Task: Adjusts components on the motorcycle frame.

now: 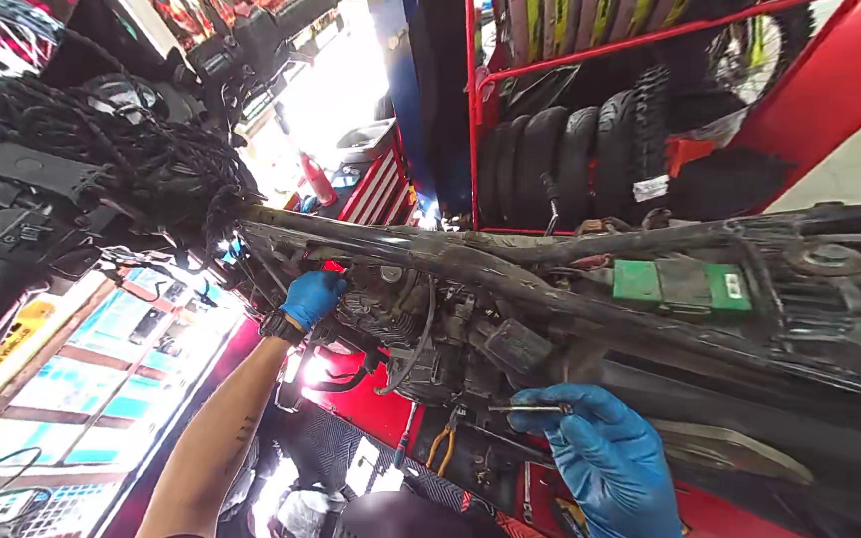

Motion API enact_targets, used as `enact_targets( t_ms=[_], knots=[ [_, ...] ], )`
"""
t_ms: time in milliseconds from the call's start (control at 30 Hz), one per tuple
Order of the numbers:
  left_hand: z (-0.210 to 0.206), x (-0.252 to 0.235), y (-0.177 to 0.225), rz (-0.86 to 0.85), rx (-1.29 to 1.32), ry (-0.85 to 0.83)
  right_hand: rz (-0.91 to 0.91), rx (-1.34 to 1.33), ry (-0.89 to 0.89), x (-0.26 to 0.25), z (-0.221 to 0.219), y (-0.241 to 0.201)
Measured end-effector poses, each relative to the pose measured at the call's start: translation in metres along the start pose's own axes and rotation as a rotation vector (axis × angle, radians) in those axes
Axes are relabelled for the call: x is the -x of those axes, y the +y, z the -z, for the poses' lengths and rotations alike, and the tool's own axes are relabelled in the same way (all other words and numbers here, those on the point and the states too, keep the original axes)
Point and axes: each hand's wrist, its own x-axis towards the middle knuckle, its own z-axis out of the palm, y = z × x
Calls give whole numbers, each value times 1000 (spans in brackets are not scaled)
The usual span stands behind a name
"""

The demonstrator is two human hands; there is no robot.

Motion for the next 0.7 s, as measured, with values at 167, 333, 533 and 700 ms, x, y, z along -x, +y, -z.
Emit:
enact_targets(
  t_ms=[167,333,533,700],
  knots=[
    [4,1,0,23,13,35,-15,1,5,3,4,-3],
    [-2,-4,1,32,-57,16,-23,-16,-7,4,4,-3],
    [-7,-5,-4,-39,14,40,-47,17,18,8,4,-1],
    [-7,-7,-12,-69,97,-3,-58,16,17,10,1,0]
  ],
)
